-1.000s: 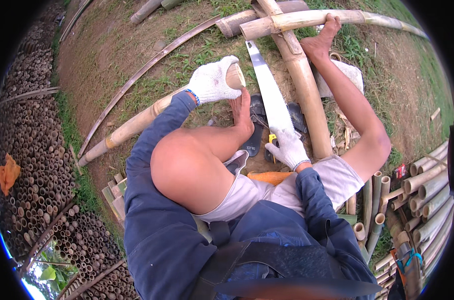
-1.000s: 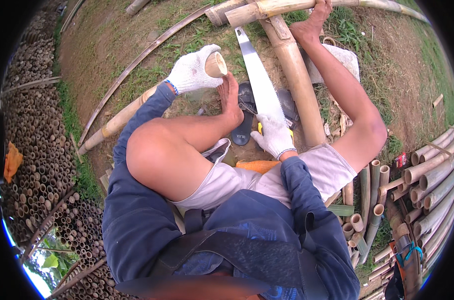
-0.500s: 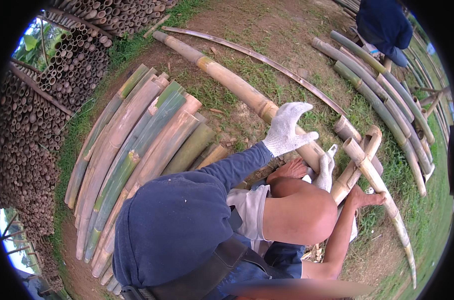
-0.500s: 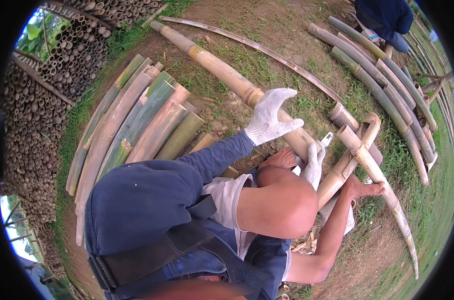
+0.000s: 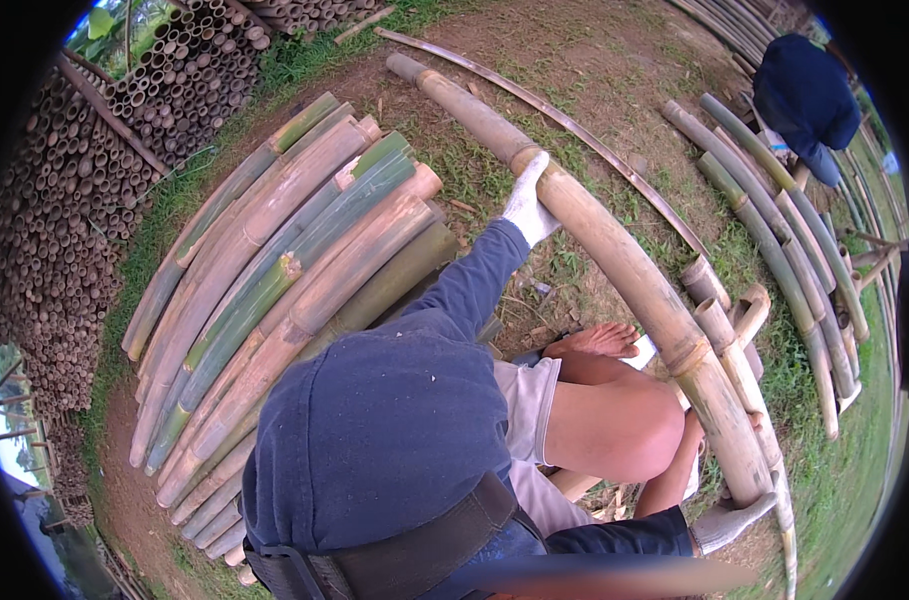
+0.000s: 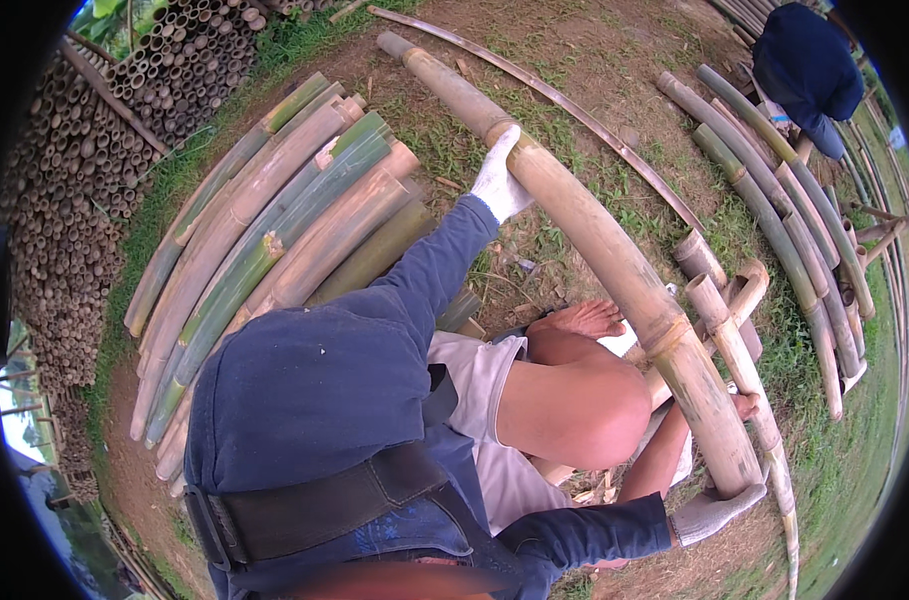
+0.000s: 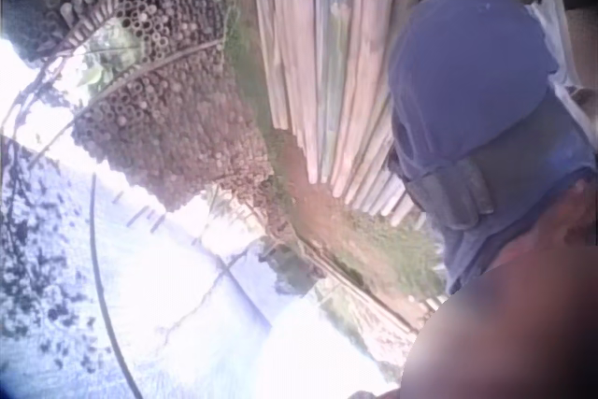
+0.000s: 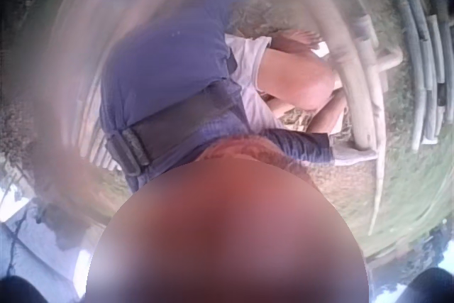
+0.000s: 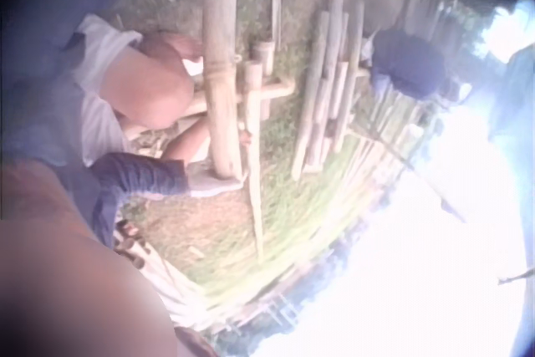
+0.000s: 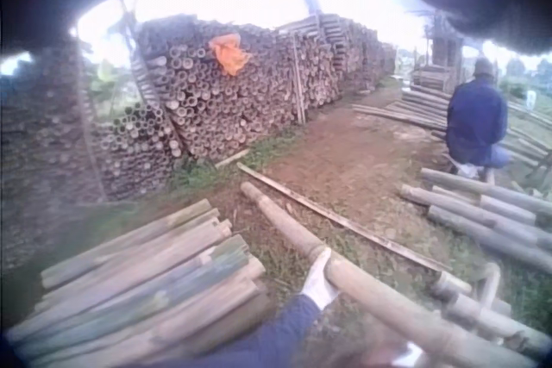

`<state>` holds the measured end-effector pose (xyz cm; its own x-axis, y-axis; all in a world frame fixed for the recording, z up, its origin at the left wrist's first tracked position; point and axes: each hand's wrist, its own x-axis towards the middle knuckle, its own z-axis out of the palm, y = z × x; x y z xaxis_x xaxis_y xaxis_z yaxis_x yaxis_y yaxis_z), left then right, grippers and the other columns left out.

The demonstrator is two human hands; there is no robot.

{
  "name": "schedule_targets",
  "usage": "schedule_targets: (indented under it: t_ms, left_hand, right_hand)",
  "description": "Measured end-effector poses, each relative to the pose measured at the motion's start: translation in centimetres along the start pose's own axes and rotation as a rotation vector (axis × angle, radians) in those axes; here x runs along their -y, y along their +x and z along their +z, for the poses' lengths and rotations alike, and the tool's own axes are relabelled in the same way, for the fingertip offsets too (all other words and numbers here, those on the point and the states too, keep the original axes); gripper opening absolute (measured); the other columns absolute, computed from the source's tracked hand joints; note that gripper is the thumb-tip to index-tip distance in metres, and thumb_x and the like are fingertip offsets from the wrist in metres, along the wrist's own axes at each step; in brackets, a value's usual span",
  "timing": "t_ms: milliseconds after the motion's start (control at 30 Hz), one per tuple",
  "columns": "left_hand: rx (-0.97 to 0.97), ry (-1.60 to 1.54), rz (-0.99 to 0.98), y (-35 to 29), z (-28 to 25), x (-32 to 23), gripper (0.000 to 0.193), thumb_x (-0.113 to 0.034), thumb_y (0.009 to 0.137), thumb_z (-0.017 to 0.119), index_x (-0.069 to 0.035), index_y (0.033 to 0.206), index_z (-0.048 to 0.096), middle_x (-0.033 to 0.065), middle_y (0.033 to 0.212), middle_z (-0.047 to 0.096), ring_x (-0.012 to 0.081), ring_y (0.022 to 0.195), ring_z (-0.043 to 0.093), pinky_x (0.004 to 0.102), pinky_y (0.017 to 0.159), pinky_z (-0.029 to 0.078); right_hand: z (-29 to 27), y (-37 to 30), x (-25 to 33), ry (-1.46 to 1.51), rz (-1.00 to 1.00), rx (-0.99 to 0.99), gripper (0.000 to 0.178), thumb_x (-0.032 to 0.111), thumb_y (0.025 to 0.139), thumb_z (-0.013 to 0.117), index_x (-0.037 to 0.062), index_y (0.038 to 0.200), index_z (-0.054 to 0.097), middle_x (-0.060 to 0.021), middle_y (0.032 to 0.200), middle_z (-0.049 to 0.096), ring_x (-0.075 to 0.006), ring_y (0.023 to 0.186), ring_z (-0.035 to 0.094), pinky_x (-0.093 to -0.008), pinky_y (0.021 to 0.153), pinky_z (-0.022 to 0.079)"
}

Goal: The person sits on the ground and uses a hand saw to cut a long bamboo pole into shorter sections. They position the bamboo on a makeshift stand, saw through it, and then move the cut pieces aside.

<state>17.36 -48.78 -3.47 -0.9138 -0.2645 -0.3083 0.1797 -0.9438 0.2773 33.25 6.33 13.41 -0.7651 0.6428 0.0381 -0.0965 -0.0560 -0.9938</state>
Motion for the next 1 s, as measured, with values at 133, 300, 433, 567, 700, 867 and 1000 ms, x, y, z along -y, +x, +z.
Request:
schedule_targets:
  t_ms: [133,300,433,567,700,867,1000]
  left_hand:
    - [0.027,0.013,-0.065,-3.3,0.9,3.5,0.080,-0.052,0.097,0.087,-0.013,0.156,0.051,0.0137,0.140,0.065,0.0328,0.130,0.065,0.0539,0.117,0.052]
    - [0.180,-0.047,0.033,-7.2,4.4,2.4,0.070,-0.043,0.098,0.089,-0.013,0.150,0.053,0.0120,0.136,0.064,0.0306,0.129,0.065,0.0517,0.116,0.053]
    - [0.285,-0.126,0.258,-10.5,8.2,-2.2,0.054,-0.036,0.099,0.089,-0.015,0.139,0.059,0.0076,0.123,0.069,0.0270,0.119,0.069,0.0495,0.109,0.059]
    - [0.221,-0.165,0.506,-15.1,8.8,-9.4,0.051,-0.036,0.099,0.089,-0.015,0.134,0.060,0.0069,0.120,0.070,0.0265,0.117,0.070,0.0497,0.109,0.059]
    - [0.122,-0.167,0.684,-20.6,5.1,-18.3,0.060,-0.037,0.097,0.090,-0.012,0.140,0.057,0.0107,0.127,0.067,0.0303,0.121,0.068,0.0515,0.111,0.058]
    - [-0.101,-0.115,1.039,-27.9,-1.8,-28.7,0.056,-0.037,0.098,0.087,-0.014,0.140,0.059,0.0120,0.135,0.067,0.0318,0.127,0.067,0.0541,0.111,0.058]
    - [-0.253,-0.118,1.318,-34.1,-7.2,-35.2,0.049,-0.038,0.100,0.083,-0.019,0.141,0.061,0.0095,0.143,0.064,0.0308,0.135,0.063,0.0542,0.116,0.054]
  right_hand:
    - [-4.4,2.4,0.2,0.017,-0.030,-0.073,0.084,0.063,0.114,0.059,0.0018,0.169,0.046,-0.0221,0.163,0.056,-0.0332,0.146,0.060,-0.0445,0.116,0.053]
    - [-6.5,4.7,0.7,0.021,-0.140,-0.049,0.093,0.064,0.111,0.065,-0.0058,0.168,0.041,-0.0269,0.161,0.054,-0.0353,0.145,0.060,-0.0447,0.118,0.054]
    - [-1.5,6.9,3.3,-0.034,-0.268,-0.019,0.083,0.058,0.114,0.062,-0.0071,0.163,0.045,-0.0302,0.158,0.052,-0.0375,0.145,0.058,-0.0465,0.116,0.058]
    - [7.4,8.8,6.5,0.030,-0.227,0.151,0.079,0.056,0.114,0.063,-0.0084,0.158,0.048,-0.0285,0.153,0.055,-0.0364,0.140,0.062,-0.0464,0.116,0.059]
    - [19.9,8.7,7.2,0.009,-0.206,0.492,0.078,0.058,0.110,0.070,-0.0030,0.157,0.053,-0.0208,0.150,0.058,-0.0259,0.135,0.063,-0.0395,0.114,0.058]
    - [37.2,2.4,6.1,-0.247,-0.175,0.935,0.075,0.067,0.112,0.061,0.0071,0.157,0.060,-0.0053,0.144,0.070,-0.0199,0.116,0.075,-0.0306,0.098,0.056]
    - [46.8,-9.2,7.1,-0.304,-0.210,1.220,0.060,0.060,0.113,0.063,0.0165,0.155,0.063,-0.0027,0.143,0.070,-0.0161,0.103,0.078,-0.0254,0.077,0.055]
